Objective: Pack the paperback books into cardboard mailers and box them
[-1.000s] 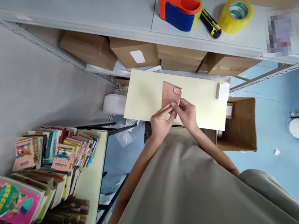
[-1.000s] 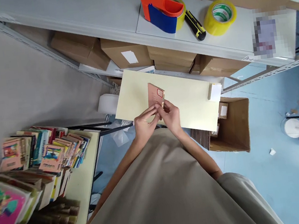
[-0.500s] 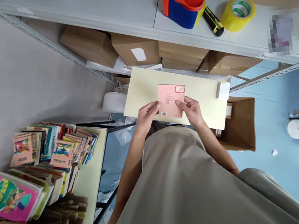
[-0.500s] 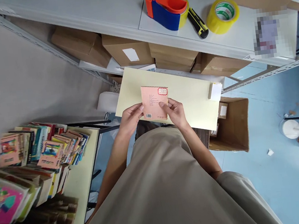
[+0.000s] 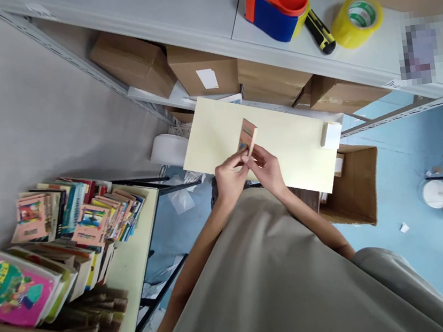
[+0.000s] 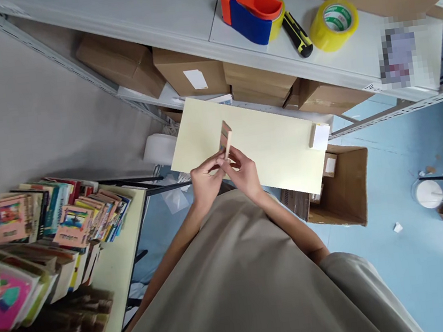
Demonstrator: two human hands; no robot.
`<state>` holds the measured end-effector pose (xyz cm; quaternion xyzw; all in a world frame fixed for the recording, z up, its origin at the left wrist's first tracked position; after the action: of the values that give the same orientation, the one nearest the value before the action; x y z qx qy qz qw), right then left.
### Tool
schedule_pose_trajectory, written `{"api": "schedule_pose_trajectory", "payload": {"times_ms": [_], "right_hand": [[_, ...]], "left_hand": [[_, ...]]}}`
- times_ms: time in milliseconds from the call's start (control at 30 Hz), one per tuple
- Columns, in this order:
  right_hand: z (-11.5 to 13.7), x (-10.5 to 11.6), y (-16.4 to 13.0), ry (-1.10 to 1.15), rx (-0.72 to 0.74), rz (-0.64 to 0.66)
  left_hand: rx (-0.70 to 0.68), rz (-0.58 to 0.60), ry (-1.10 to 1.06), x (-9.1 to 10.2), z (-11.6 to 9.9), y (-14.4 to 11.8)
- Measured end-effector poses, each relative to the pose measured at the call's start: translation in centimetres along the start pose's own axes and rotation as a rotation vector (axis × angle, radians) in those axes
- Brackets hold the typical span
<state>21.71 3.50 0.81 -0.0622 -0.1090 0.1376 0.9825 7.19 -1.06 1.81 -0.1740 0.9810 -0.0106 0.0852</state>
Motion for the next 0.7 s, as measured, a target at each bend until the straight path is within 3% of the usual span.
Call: {"api": "schedule_pose_trajectory", "payload": {"times_ms": [100, 267, 333, 467, 700], "right_hand": [[-0.5, 1.5, 0.8, 0.011, -0.011, -0.05], [-1.4, 3.4, 1.9, 0.113, -0.064, 0.038], [-1.4, 3.5, 2.0, 0.133, -0.083, 0.078], [-0.8, 3.5, 2.2, 0.124, -0.072, 0.094], [-0.1, 4.2, 3.3, 0.012, -0.005, 0.065]], "left_hand": [[0.018, 0.086, -0.013, -0.6, 0.6, 0.0], [0.112, -0.003, 0.01, 3.5, 2.5, 3.1], [0.199, 0.04, -0.041, 4.2, 3.1, 4.1], [0.316, 0.162, -0.155, 3.4, 2.8, 4.6], [0.257, 0.085, -0.148, 3.5, 1.8, 5.6]]}}
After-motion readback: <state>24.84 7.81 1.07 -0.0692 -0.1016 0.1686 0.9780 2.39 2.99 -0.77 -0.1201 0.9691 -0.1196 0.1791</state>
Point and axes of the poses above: each hand's wrist, its own y-axis towards the middle knuckle, its own x-axis out of the back of the hand, z = x × y, the point moved 10 cm from there along y, towards the middle knuckle, and after that the axes turned 14 degrees about -y, right-handed, at the moved point
